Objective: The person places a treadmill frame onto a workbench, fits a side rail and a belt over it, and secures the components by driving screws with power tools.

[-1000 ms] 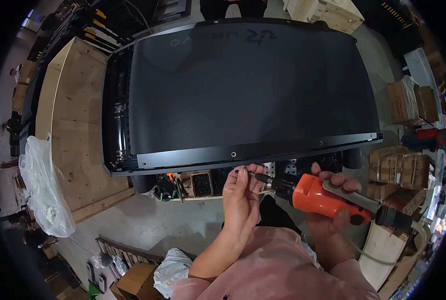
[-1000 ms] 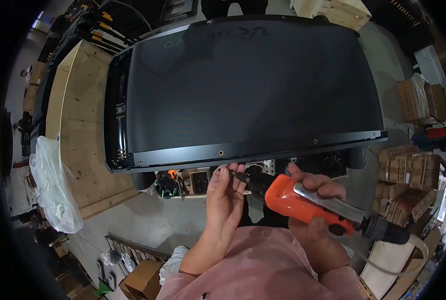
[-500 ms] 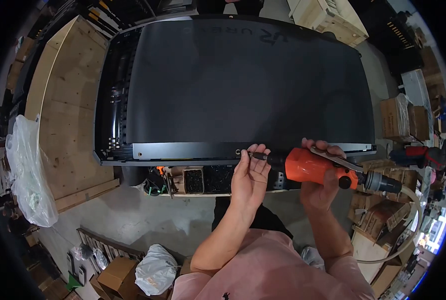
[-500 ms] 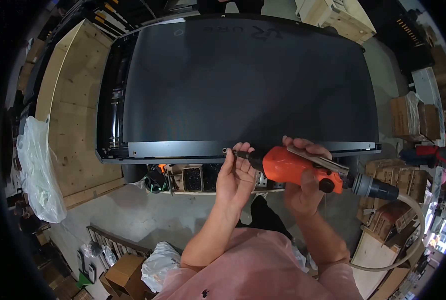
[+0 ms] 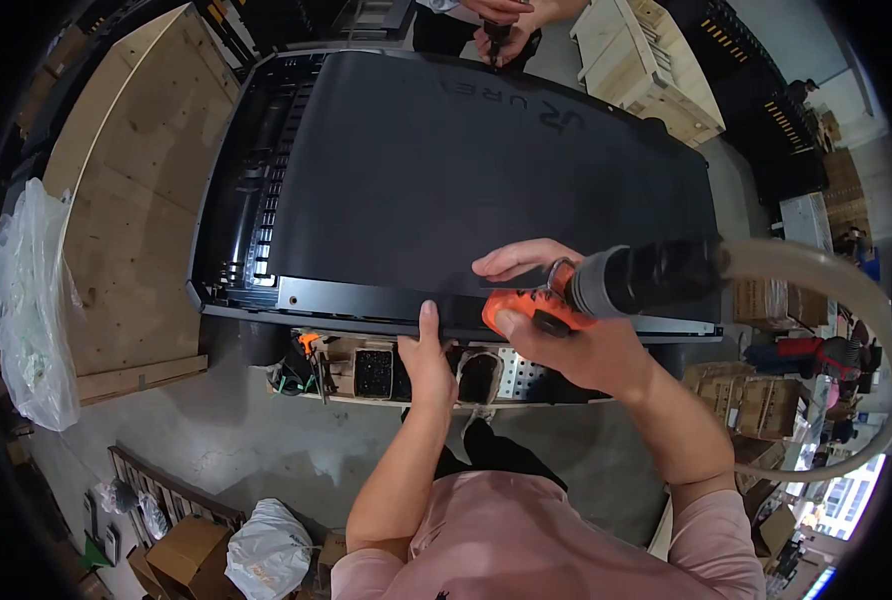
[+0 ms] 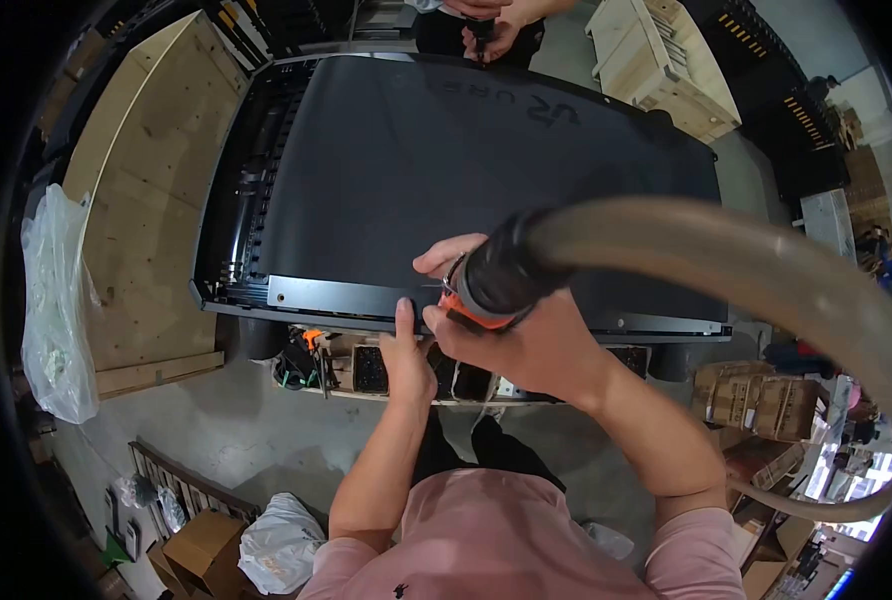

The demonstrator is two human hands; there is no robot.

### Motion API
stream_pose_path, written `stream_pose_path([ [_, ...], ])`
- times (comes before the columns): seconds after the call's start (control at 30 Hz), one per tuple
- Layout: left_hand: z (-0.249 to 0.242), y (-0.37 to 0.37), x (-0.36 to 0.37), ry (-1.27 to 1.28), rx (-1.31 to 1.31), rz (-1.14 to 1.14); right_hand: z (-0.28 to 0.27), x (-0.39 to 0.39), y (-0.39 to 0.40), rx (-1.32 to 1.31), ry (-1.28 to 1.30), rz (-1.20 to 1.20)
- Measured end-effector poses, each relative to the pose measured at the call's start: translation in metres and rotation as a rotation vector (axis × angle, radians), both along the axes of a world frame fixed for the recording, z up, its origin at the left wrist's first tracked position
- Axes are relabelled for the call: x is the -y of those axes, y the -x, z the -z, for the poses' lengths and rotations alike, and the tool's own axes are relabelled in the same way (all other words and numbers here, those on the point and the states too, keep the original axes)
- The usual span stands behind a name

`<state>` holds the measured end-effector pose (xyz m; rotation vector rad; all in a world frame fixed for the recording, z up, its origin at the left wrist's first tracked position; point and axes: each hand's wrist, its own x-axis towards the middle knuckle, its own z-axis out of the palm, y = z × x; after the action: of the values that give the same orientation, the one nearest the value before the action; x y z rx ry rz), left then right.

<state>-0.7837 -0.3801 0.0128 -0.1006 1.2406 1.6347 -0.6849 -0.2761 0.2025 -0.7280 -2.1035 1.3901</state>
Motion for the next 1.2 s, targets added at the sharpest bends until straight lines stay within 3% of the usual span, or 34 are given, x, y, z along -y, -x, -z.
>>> stream_pose_path([
  [0.07, -0.020, -0.005, -0.012, -0.035, -0.049, -0.160, -0.006, 0.000, 0.006, 0.016, 0.084, 0.019],
  [0.23, -0.004, -0.006, -0.010, -0.067, -0.037, -0.158, -0.007, 0.007, 0.008, 0.034, 0.226, -0.023],
  [0.37, -0.013, -0.006, -0.011, -0.020, -0.036, -0.169, 0.013, 0.011, -0.005, -0.057, 0.046, 0.003],
  [0.53, -0.007, -0.007, -0.009, -0.044, -0.018, -0.100, 0.027, 0.016, -0.009, -0.164, 0.182, 0.121],
  [0.57, -0.007, -0.002, -0.004, -0.053, -0.013, -0.046, 0.034, 0.010, -0.011, -0.216, 0.092, 0.134],
  [0.6, -0.010, -0.001, -0.001, -0.023, -0.077, -0.059, 0.036, 0.009, -0.014, -0.195, 0.112, 0.168],
  [0.63, 0.019, -0.002, 0.013, -0.009, -0.243, 0.020, 0.037, 0.007, -0.015, -0.174, 0.137, 0.195],
  [0.73, 0.071, 0.032, 0.074, -0.107, -0.364, 0.224, 0.056, 0.012, -0.023, -0.240, 0.081, 0.132],
  [0.8, 0.123, 0.074, 0.112, 0.275, -0.674, 0.328, 0.066, 0.016, -0.026, -0.355, 0.019, 0.117],
  [0.83, 0.146, 0.100, 0.122, 0.402, -0.950, 0.388, 0.069, 0.022, -0.028, -0.346, 0.031, 0.120],
  [0.87, 0.167, 0.126, 0.128, 0.525, -1.222, 0.448, 0.071, 0.028, -0.030, -0.294, 0.003, 0.224],
  [0.93, 0.201, 0.167, 0.134, 0.459, -1.688, 0.728, 0.078, 0.043, -0.029, -0.243, -0.087, 0.375],
  [1.0, 0.235, 0.189, 0.143, 0.551, -1.829, 1.000, 0.126, 0.097, -0.084, -0.129, 0.124, 0.665],
  [1.03, 0.248, 0.196, 0.143, 0.606, -1.802, 1.186, 0.154, 0.116, -0.085, 0.049, 0.238, 0.606],
  [1.07, 0.255, 0.200, 0.144, 0.596, -1.788, 1.202, 0.170, 0.135, -0.075, 0.230, 0.358, 0.554],
  [1.1, 0.259, 0.204, 0.144, 0.535, -1.884, 1.139, 0.174, 0.136, -0.037, 0.614, 0.198, 0.182],
  [1.13, 0.264, 0.208, 0.142, 0.474, -1.985, 1.063, 0.219, 0.141, -0.021, 0.450, 0.539, 0.112],
  [1.17, 0.273, 0.213, 0.141, 0.401, -2.047, 1.002, 0.255, 0.154, -0.001, 0.477, 0.607, 0.087],
  [1.2, 0.274, 0.218, 0.140, 0.406, -2.050, 0.996, 0.274, 0.157, 0.027, 0.491, 0.447, 0.016],
])
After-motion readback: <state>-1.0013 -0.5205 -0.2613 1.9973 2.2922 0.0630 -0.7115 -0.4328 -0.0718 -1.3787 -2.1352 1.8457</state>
